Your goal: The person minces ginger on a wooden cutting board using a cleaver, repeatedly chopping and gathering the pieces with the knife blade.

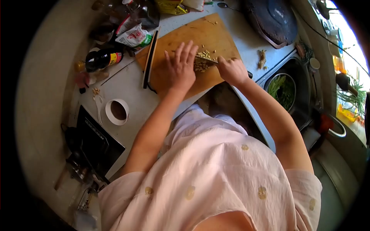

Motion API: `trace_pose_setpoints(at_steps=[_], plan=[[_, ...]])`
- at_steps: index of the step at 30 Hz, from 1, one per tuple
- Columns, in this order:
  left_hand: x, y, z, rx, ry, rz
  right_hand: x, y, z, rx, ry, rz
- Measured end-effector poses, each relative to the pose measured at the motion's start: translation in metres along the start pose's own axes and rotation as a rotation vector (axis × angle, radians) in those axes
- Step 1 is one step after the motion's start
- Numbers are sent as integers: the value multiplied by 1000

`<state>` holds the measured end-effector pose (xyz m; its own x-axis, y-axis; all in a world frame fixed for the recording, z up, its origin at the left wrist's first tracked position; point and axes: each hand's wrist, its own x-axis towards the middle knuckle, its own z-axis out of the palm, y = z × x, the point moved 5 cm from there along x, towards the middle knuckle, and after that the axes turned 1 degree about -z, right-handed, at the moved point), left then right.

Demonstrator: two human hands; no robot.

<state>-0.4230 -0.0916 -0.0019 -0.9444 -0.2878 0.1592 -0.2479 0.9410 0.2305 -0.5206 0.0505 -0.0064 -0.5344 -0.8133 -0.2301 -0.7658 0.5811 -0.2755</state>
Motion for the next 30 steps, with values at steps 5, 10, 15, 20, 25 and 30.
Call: trace_pose_setpoints(at_steps=[5,10,15,20,25,30], plan=[[-4,-24,3,-71,-9,-58,14,-12,-1,-75,-92,-42],[-12,-9,-2,-35,-27,-4,-7,-9,13,-19,37,-23],[-11,-19,0,-45,18,-50,8,-16,-3,-56,-96,-65],[-23,-26,-3,20,-35,-11,-10,-33,10,26,-100,69],[-26,-14,-3,-19,28,-46,-12,-25,8,-19,-26,-36],[-33,-32,-5,-16,-26,-56,-15,-55,-9,-22,-44,-17]])
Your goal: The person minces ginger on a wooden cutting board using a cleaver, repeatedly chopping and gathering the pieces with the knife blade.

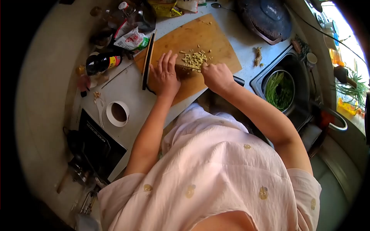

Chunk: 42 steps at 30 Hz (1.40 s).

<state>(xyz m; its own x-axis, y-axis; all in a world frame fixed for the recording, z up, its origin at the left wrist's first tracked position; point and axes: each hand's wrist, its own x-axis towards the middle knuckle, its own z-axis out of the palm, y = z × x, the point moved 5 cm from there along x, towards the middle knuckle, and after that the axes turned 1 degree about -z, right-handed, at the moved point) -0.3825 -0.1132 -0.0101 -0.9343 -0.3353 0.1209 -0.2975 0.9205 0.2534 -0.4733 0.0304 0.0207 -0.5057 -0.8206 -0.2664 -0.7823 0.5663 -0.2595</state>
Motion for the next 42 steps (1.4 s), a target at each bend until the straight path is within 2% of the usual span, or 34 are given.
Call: trace_pose_setpoints(at_steps=[2,5,9,12,15,17,19,21,25,27,29,32,38,42], plan=[[-11,8,8,36,47,105,-9,8,22,0,10,17],[-17,13,5,22,26,17,-15,11,36,-20,12,-22],[1,6,-4,-69,15,-62,6,15,-6,-25,8,-60],[20,10,-6,-120,10,-48,16,19,-26,-68,-18,-33],[20,20,3,-75,2,-5,12,42,12,-12,-2,47],[12,29,7,-22,64,66,5,46,20,-51,26,15],[8,31,4,-23,13,24,-3,46,18,-56,105,-30],[12,24,5,-59,-34,-39,8,42,11,-55,28,-38],[19,6,4,-28,16,23,16,19,-8,-81,-94,-25],[16,13,4,58,-2,115,5,31,21,-29,-17,-13],[20,21,4,-12,3,64,-4,39,25,3,88,33],[23,26,-9,-114,-83,-45,1,38,15,11,40,-4],[53,15,-21,-59,-53,10,40,58,-24,-95,111,-85],[62,18,0,-28,-122,23,49,84,-8,-29,178,-79]])
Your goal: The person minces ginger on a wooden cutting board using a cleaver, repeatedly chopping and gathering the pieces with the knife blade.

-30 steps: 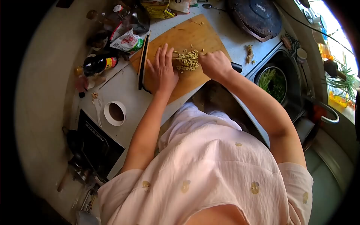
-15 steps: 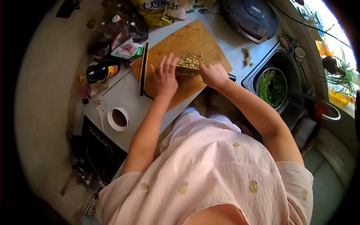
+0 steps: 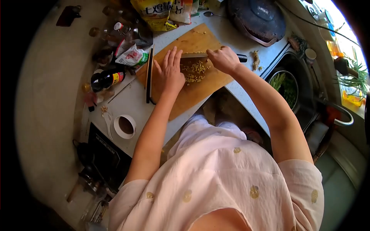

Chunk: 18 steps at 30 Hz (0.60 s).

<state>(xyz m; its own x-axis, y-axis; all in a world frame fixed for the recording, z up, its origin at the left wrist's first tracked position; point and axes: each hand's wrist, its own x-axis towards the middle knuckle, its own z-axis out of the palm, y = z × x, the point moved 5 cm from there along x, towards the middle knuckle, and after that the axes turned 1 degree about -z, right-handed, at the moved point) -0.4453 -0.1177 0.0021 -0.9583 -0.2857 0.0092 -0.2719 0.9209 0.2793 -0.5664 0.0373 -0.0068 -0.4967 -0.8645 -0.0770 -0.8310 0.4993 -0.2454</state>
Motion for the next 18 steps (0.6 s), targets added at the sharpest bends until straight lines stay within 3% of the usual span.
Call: trace_pose_setpoints(at_steps=[5,13,16,18], plan=[[-32,2,2,-33,-45,-9,-40,-26,18,80,58,89],[-37,4,-7,-76,-31,-86,-34,-47,2,22,-121,100],[-28,20,-4,43,43,78,-46,-30,9,40,-76,92],[-32,21,0,3,50,45,-46,-30,10,53,-123,86]])
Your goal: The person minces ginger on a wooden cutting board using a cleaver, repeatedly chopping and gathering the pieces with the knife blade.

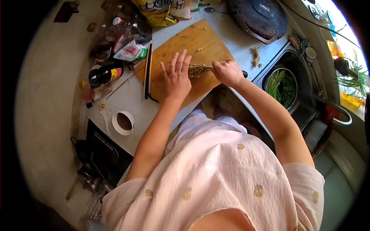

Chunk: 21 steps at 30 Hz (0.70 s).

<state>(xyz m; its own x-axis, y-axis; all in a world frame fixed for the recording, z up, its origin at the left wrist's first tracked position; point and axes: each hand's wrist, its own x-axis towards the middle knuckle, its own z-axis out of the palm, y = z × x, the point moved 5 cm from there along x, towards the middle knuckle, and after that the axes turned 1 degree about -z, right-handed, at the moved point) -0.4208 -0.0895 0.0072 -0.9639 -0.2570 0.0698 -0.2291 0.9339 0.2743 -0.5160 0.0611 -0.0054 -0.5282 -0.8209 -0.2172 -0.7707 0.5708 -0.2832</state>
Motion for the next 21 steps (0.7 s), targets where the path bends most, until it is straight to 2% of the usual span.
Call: trace_pose_setpoints(at_steps=[2,6,10,16,21], plan=[[-3,-11,1,-88,-28,-108,13,-10,-6,-29,-61,-12],[-7,-34,1,-1,19,-51,11,-35,-15,-48,-122,-18],[-15,-3,-5,-9,-16,-82,-6,-17,6,-51,-31,9],[-14,-29,-3,2,14,-91,9,-34,-13,-55,-66,-38],[-32,-16,5,10,28,-37,-9,-29,14,-76,-20,-16]])
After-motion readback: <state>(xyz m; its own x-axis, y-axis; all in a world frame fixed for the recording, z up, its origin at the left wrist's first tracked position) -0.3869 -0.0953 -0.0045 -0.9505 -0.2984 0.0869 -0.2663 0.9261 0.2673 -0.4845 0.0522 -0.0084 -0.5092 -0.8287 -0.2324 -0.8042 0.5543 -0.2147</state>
